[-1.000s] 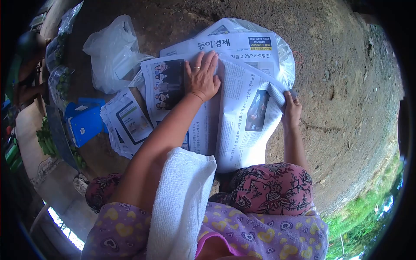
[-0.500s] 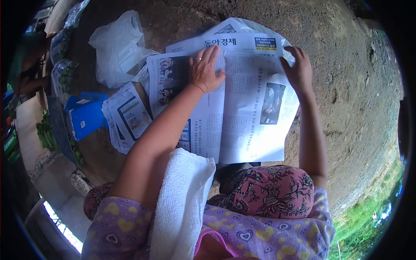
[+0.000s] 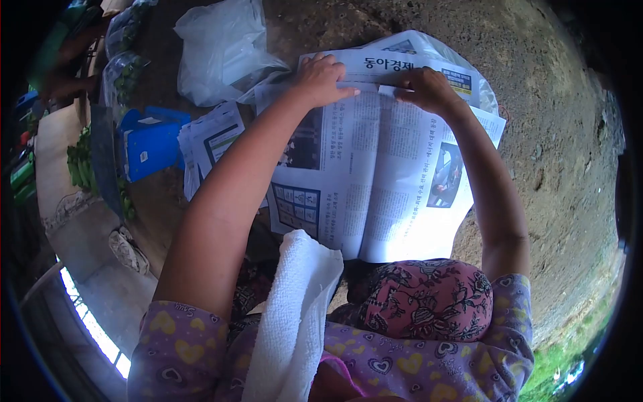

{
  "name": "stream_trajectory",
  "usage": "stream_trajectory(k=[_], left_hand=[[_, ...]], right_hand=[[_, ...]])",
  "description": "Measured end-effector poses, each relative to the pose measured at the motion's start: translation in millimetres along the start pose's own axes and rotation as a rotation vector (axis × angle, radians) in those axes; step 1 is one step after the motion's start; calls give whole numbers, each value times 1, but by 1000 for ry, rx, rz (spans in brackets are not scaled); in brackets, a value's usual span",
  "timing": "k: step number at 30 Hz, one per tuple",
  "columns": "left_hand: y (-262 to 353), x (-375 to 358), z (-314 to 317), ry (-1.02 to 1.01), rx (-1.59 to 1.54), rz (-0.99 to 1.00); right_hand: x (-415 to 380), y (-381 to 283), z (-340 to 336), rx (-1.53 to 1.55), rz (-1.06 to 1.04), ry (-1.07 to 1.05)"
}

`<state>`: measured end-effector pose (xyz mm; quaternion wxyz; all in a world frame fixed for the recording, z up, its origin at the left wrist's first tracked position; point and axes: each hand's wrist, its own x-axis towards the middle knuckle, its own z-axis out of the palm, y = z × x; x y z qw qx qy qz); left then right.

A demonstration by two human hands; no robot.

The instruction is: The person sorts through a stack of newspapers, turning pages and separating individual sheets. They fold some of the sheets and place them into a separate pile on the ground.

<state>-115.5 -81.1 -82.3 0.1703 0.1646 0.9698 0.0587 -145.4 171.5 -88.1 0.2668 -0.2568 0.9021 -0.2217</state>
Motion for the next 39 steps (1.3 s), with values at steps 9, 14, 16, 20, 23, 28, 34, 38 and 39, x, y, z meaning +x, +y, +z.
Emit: stream_trajectory(k=[9,14,16,20,23,28,34,38,39], left_hand=[[2,-28,-3,-158,-210,-108],[19,-18,-7,-185,-345,-18],[30,-11,-4,-157,-387,14],[44,-5,2,-9,-334,11],[48,0,8,107,-301,45],[51,5,30,294,-291,56],[50,7,44,471,-279,117],[50,8,49,516,-292,134],[50,9,50,520,-289,136]], right_hand=[[-13,-18,17,46,-29,106],[-8,-22,22,169,-51,55],[-3,-19,26,194,-80,47],[4,-2,25,185,-87,61],[7,5,23,198,-89,39],[11,-5,6,139,-84,-61],[13,-9,8,121,-10,-72],[8,-7,21,181,-2,55],[7,-7,24,196,-1,85]])
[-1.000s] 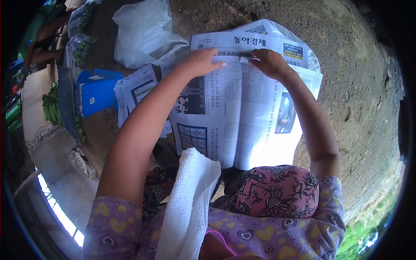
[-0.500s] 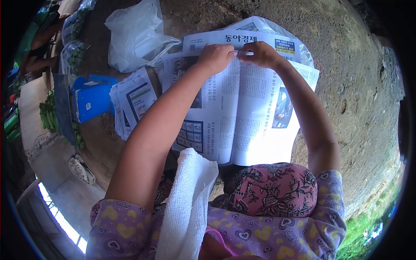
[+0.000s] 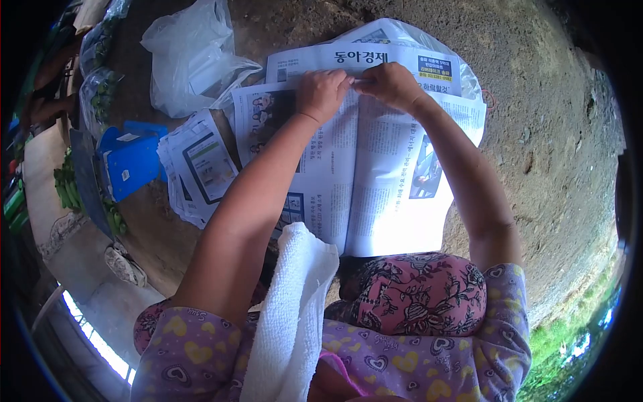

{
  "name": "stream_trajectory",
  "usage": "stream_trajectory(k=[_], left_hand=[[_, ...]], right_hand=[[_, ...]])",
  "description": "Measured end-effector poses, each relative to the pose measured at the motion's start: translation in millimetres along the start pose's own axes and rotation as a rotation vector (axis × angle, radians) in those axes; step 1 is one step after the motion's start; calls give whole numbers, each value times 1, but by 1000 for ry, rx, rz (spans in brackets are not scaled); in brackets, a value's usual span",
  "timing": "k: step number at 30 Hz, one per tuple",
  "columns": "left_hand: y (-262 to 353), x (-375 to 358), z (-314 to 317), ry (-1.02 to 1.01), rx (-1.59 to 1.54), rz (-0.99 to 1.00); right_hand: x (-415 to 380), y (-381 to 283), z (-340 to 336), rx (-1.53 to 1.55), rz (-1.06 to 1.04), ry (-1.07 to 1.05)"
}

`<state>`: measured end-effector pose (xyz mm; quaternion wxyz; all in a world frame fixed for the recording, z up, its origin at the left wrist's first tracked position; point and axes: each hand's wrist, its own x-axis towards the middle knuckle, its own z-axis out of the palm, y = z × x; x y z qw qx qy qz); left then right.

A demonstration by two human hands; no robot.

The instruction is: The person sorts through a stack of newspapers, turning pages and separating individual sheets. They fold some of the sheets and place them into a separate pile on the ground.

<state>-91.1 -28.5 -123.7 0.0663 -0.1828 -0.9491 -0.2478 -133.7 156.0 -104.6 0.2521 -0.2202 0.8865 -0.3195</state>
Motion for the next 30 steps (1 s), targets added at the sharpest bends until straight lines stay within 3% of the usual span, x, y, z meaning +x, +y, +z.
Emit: stream_trajectory(k=[14,17,20,24,28,30], left_hand=[[0,-1,1,9,8,15],[-1,-1,3,23,3,25],[-3,-3,4,28,-4,34],[-6,-2,3,41,-1,47],[-2,0,2,-69,71,-36],[2,2,-2,43,102,-65]], right_hand=[[-21,-5,16,196,112,219],[-21,0,10,199,89,160],[-30,16,-15,241,149,-42],[-76,60,-52,23,230,-112],[-131,91,-77,328,500,-56],[-155,125,-70,529,550,7]])
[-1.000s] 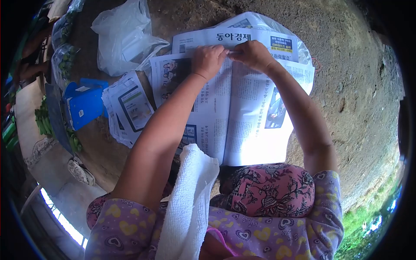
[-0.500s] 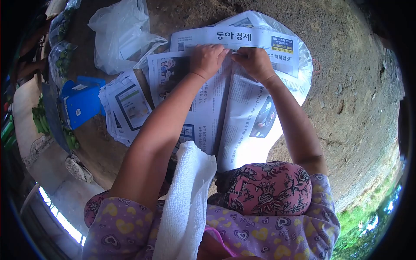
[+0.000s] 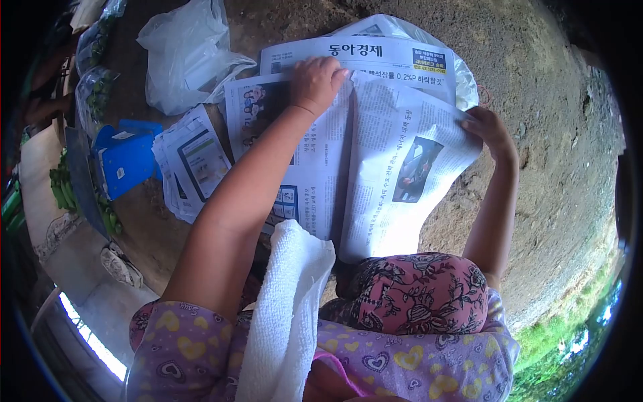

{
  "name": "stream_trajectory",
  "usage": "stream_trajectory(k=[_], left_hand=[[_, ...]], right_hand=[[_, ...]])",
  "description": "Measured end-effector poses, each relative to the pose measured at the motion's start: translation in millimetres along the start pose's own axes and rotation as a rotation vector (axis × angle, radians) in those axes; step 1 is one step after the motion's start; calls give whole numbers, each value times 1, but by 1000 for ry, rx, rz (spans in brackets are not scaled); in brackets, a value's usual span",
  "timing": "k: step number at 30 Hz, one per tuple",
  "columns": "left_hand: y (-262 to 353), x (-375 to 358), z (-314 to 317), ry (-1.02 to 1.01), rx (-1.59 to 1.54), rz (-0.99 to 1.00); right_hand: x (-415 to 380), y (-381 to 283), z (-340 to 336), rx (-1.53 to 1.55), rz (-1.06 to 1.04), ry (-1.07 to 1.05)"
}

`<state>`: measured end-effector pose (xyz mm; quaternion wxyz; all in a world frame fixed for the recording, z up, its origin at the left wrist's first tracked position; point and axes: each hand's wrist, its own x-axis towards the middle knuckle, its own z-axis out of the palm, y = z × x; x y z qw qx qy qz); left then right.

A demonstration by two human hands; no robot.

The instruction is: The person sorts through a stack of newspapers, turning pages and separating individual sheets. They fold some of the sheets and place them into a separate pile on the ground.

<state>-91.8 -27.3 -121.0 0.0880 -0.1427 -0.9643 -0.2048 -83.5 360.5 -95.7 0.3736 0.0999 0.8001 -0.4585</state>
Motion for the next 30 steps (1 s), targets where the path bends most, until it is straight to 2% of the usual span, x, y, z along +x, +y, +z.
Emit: stream_trajectory(k=[1,3,6,7,10,11,14,15,18,22,30], left_hand=[[2,0,-3,56,14,-16],[3,-9,-14,7,-49,-20],[12,-34,-21,-99,-87,68],[15,-43,-22,-135,-89,110],[26,-60,-22,-254,111,55],[26,-60,-20,-316,111,10],[28,-59,-20,-336,154,-1],[28,-58,-21,-337,161,-4],[29,-59,-18,-342,175,-8],[28,-58,-16,-350,190,7],[28,-57,-12,-336,195,8]], right_hand=[[-3,15,3,240,-13,71],[-11,35,14,723,-34,211],[-8,48,34,947,104,283],[-6,44,42,879,109,358],[1,44,41,644,35,347],[1,43,43,582,13,442],[0,40,49,545,-44,540],[-13,24,51,408,144,560],[-18,41,73,724,27,625],[-25,63,92,880,-38,620],[-33,77,114,955,-40,705]])
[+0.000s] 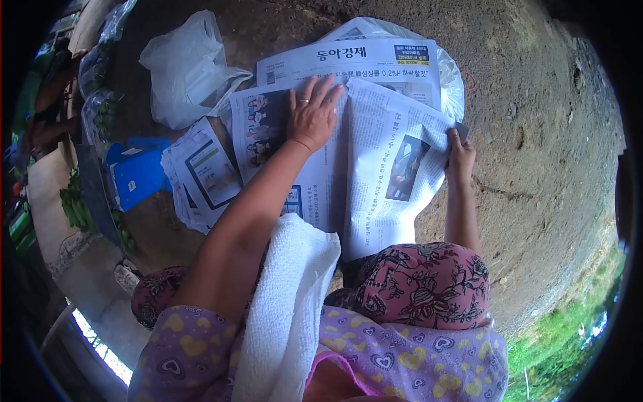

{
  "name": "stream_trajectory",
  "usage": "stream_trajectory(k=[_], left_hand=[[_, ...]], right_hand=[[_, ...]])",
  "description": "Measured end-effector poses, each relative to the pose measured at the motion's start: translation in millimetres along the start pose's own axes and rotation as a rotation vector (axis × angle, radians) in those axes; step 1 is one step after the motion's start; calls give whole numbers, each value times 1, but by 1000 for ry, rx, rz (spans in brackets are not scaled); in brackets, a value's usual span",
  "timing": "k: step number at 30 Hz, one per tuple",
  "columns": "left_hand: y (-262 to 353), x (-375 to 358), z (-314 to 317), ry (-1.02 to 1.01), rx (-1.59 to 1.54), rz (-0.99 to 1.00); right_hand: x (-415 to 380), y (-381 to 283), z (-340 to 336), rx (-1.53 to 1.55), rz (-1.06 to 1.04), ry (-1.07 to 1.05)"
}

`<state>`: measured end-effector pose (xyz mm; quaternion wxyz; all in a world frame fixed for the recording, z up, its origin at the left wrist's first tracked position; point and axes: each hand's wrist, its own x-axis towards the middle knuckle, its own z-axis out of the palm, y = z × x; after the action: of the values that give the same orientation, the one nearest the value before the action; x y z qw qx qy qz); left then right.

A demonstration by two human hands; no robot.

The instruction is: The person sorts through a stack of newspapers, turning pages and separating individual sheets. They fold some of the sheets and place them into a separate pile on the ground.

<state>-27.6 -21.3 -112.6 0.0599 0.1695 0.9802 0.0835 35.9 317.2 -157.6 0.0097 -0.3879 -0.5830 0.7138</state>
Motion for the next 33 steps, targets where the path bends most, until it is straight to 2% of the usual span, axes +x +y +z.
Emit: stream_trajectory(k=[15,18,21,24,27,30,33], left_hand=[[-1,-1,2,40,-8,1],[-2,-1,3,39,-2,0],[0,-2,2,37,-9,0],[-4,2,5,77,-3,3],[-5,-2,4,122,6,-24],[4,-1,-13,118,-6,-33],[6,-8,-13,129,-82,-10]], right_hand=[[-29,12,-19,38,-65,61],[-30,19,-40,60,26,20],[-70,-14,-38,194,202,-76],[-96,3,-51,-89,126,-209],[-84,-12,-40,-187,39,-190],[-40,-55,-16,-385,-54,-280],[27,-80,12,-433,-138,-390]])
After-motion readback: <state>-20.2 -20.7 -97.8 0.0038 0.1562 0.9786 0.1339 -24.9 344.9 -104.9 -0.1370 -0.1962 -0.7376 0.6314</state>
